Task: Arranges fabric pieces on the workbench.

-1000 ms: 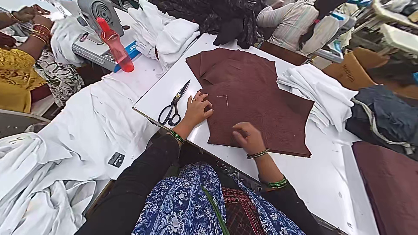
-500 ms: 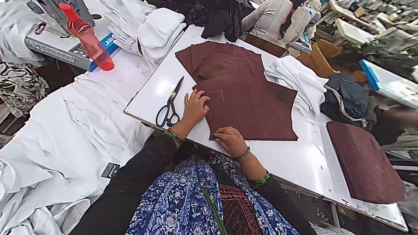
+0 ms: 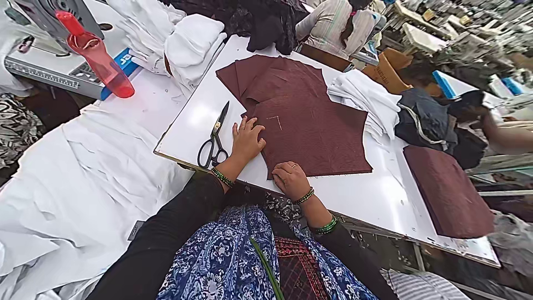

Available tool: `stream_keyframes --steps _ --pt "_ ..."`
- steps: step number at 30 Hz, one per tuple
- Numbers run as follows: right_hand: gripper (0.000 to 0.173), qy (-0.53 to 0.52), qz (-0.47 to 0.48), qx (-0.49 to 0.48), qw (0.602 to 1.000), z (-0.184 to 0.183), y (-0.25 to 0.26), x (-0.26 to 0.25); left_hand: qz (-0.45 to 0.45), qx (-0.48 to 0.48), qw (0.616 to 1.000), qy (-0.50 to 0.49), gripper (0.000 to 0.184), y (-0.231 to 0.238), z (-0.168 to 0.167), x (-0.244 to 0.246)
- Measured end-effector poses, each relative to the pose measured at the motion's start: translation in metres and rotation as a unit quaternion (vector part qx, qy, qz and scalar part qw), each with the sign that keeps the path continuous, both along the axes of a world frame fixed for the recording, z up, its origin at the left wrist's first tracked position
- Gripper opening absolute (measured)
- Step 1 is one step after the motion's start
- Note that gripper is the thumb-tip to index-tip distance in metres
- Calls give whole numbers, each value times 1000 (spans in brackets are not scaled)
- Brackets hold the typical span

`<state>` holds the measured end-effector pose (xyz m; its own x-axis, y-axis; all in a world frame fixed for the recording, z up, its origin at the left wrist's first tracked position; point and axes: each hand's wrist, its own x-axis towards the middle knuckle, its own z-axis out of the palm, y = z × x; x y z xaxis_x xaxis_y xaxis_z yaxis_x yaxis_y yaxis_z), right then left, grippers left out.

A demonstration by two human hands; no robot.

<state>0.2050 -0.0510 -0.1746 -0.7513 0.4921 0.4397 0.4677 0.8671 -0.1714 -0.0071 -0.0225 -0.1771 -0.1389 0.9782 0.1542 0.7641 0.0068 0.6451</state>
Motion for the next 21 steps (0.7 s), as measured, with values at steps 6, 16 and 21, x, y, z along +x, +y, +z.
stream_keyframes --steps 6,16,21 --pt "19 -12 7 -37 999 5 0 3 2 -29 1000 3 38 2 3 -1" --pt "20 -1 3 0 1000 1 -5 2 6 -18 1000 12 40 1 2 1" --pt "20 10 11 46 999 -5 -7 2 -1 -6 1000 13 39 0 0 1"
